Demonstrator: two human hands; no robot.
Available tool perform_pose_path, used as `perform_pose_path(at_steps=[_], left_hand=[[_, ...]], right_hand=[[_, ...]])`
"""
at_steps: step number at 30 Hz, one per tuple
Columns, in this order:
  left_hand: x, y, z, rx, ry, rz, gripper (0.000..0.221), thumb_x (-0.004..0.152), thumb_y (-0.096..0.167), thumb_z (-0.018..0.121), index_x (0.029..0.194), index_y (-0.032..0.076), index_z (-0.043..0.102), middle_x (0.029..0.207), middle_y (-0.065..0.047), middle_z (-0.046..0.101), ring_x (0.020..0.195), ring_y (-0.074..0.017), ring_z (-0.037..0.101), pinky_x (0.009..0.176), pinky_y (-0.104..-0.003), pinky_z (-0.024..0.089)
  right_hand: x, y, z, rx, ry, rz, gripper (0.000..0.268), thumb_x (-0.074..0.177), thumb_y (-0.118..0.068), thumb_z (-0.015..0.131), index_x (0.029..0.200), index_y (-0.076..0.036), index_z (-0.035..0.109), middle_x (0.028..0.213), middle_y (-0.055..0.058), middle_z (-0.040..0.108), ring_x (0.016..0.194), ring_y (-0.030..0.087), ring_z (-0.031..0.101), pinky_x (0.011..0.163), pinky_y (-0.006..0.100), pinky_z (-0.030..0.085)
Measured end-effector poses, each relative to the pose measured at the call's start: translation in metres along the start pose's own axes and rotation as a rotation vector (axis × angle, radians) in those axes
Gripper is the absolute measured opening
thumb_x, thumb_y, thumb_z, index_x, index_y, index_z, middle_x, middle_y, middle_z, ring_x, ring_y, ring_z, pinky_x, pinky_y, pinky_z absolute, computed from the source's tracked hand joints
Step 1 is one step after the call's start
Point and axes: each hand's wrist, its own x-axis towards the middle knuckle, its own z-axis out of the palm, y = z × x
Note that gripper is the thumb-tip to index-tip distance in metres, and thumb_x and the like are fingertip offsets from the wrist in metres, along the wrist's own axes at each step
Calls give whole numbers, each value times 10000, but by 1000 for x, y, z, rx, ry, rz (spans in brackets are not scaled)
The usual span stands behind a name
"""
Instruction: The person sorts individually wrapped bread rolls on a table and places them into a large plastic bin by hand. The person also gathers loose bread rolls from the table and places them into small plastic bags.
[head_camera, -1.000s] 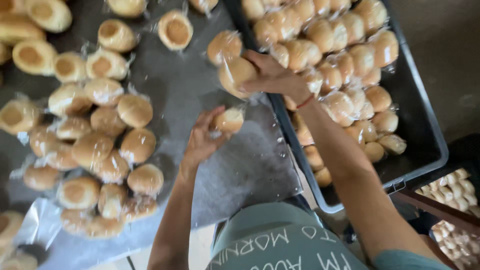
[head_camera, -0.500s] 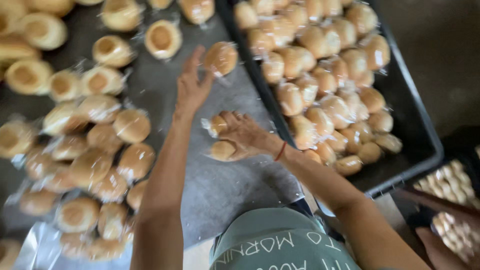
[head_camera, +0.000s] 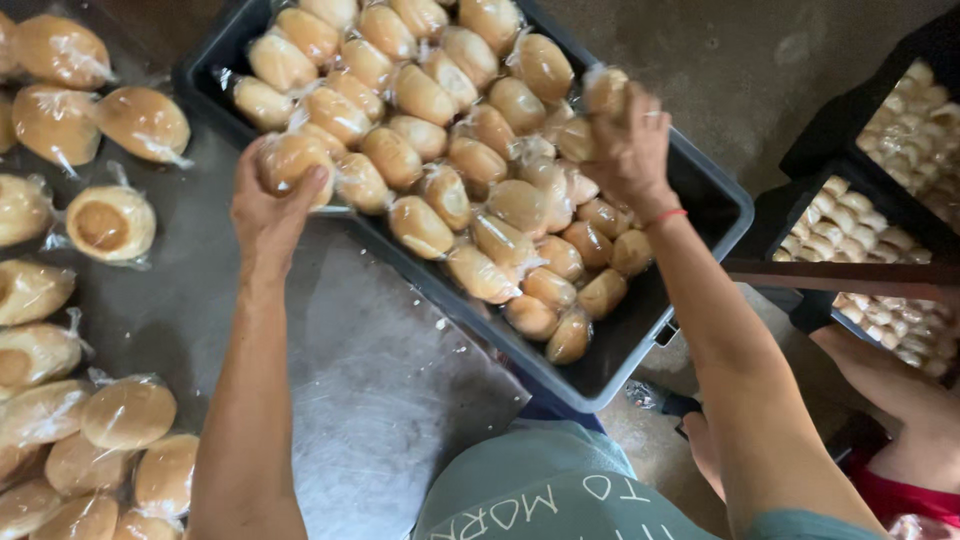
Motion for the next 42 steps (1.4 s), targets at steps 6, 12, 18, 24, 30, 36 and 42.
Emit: perform_pose_path(at_steps=[6, 12, 18, 24, 30, 36, 42], left_hand=[[16, 81, 117, -395, -316, 120, 842, 832, 278, 906, 1480, 6, 442, 1413, -160, 605, 1270, -257, 610, 1065, -361, 548], [40, 112, 259, -92, -399, 490, 854, 989, 326, 886, 1569, 12, 344, 1538, -241, 464, 1440, -364, 466, 1210, -469, 407], [34, 155, 347, 472, -642, 934, 751, 737, 301, 889, 1363, 139, 507, 1320, -172, 571, 1243, -366, 550, 1009, -511, 443], [49, 133, 353, 263, -778, 312, 617, 962, 594, 725, 1185, 20, 684, 1123, -187, 686, 1043, -334, 699, 926, -446, 562], [51, 163, 371, 906, -719, 390, 784, 916, 784, 668, 979, 8, 757, 1072, -134, 625, 841, -263, 654, 740, -450, 564], [9, 151, 349, 577, -494, 1207, 669, 590, 694, 745, 957, 134, 744, 973, -71, 648, 896, -252, 627, 733, -441, 530], [58, 108, 375, 581, -879, 887, 379, 950, 301, 778, 1222, 65, 661, 1136, -93, 605, 1003, -266, 643, 954, -386, 553]], right_hand=[[-3, -9, 50, 280, -268, 198, 775, 638, -437, 862, 1327, -158, 646, 1393, 220, 485, 1227, 410, 488, 910, 535, 441], [14, -2, 55, 293, -464, 87, 875, 657, -597, 844, 1334, -92, 615, 1415, 285, 435, 1266, 461, 446, 962, 566, 414], [-16, -27, 72, 337, -56, 69, 987, 743, -692, 798, 1426, -33, 523, 1493, 255, 423, 1385, 462, 384, 1104, 620, 333], [-27, -38, 62, 424, -371, 314, 822, 723, -565, 805, 1338, -74, 570, 1357, 241, 484, 1269, 424, 459, 988, 556, 378], [-15, -54, 56, 387, -172, 302, 814, 749, -586, 795, 1298, -40, 544, 1322, 279, 507, 1190, 439, 487, 926, 537, 379], [-18, -53, 63, 407, -75, 204, 908, 761, -576, 765, 1493, -112, 494, 1443, 202, 509, 1348, 417, 453, 1071, 561, 373], [-16, -68, 50, 381, -307, 335, 772, 790, -496, 813, 1392, -92, 547, 1451, 278, 429, 1383, 494, 398, 1003, 589, 368]])
